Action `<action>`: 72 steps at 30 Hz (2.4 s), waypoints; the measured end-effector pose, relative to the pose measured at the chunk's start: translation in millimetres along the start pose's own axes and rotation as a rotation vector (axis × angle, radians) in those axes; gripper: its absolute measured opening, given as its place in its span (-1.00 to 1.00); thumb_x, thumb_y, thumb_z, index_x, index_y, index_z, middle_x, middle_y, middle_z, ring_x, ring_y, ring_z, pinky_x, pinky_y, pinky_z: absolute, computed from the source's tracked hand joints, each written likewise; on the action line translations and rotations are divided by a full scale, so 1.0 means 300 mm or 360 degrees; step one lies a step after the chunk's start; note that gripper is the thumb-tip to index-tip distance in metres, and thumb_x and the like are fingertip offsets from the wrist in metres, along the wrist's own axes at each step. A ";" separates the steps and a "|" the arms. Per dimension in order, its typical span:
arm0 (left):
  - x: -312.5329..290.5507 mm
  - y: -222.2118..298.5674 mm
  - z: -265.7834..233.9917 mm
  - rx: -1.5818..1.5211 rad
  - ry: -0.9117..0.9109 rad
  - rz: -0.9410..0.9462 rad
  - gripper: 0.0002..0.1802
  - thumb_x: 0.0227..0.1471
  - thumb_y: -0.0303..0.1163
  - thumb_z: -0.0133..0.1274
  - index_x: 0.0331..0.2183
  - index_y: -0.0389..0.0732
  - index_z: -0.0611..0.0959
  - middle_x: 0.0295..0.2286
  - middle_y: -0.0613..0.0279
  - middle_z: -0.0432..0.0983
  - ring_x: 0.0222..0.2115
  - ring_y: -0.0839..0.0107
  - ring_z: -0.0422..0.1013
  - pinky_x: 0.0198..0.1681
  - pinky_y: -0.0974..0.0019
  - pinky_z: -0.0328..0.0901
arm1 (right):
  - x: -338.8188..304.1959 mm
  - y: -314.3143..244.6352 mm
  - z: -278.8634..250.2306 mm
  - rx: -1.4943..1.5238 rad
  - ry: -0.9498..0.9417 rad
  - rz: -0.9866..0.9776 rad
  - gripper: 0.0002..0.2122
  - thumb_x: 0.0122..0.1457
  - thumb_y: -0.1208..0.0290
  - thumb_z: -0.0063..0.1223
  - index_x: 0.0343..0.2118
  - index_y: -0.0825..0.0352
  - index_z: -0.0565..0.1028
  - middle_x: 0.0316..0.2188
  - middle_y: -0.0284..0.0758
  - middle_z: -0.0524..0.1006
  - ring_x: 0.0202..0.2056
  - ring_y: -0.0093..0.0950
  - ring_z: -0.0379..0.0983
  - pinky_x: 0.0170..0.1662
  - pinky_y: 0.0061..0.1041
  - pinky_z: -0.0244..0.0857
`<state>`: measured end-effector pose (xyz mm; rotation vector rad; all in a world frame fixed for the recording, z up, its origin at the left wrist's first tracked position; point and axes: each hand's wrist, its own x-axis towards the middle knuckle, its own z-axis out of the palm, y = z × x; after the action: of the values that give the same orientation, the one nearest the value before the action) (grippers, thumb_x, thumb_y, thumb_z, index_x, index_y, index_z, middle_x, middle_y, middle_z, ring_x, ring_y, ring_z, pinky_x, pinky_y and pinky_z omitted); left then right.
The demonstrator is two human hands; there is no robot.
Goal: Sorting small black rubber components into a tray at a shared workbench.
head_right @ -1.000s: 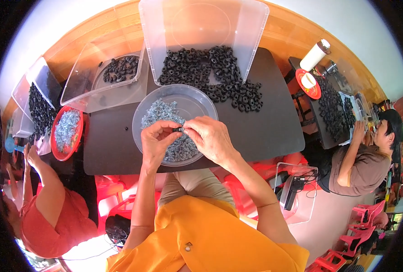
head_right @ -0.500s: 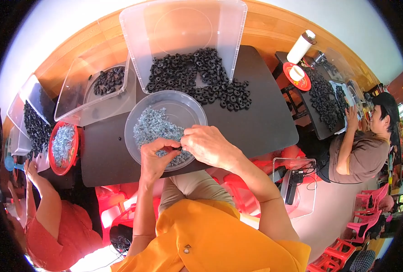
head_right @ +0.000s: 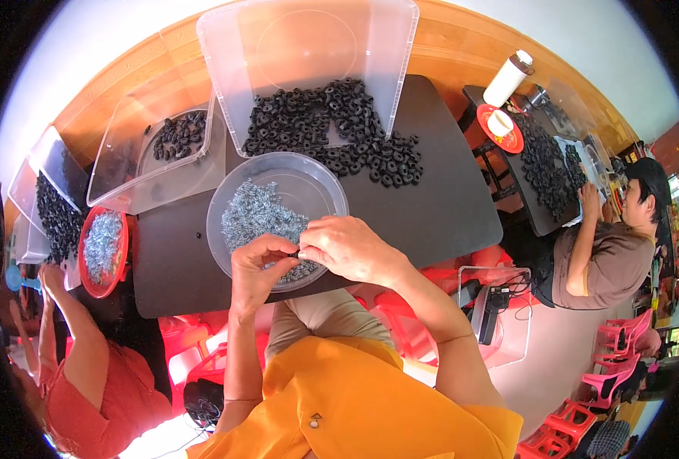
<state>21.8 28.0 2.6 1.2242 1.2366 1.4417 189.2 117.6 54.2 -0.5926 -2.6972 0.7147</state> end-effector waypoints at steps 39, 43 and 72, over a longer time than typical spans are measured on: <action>-0.002 -0.010 -0.065 -0.0704 0.0131 -0.0118 -0.77 -0.13 -0.69 0.10 -0.33 -0.29 0.60 -0.39 0.27 0.47 -0.36 0.52 0.42 -0.24 0.44 0.38 | 0.228 0.373 -0.052 0.1317 0.0698 0.0592 -0.86 0.04 0.57 0.02 -0.33 0.39 0.54 -0.49 -0.34 0.51 -0.49 -0.61 0.44 -0.41 -0.62 0.38; -0.005 -0.016 -0.051 -0.0710 0.0133 -0.0051 -0.77 -0.13 -0.70 0.09 -0.33 -0.30 0.59 -0.37 0.27 0.47 -0.34 0.52 0.41 -0.23 0.42 0.38 | 0.138 0.257 0.005 0.1874 0.0525 0.0557 -0.85 0.05 0.53 0.05 -0.30 0.41 0.52 -0.42 -0.28 0.55 -0.42 -0.57 0.47 -0.33 -0.63 0.39; -0.043 -0.011 -0.038 -0.0607 0.0227 0.0006 -0.78 -0.16 -0.75 0.09 -0.36 -0.33 0.59 -0.39 0.26 0.45 -0.35 0.51 0.43 -0.27 0.51 0.37 | 0.043 -0.071 0.090 0.1207 0.0447 0.0256 -0.84 0.03 0.71 0.02 -0.30 0.44 0.53 -0.40 -0.27 0.50 -0.38 -0.53 0.50 -0.28 -0.64 0.45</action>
<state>12.5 14.1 -2.8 0.8780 0.9900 1.6981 161.1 95.6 44.8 -0.6379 -1.9232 1.4619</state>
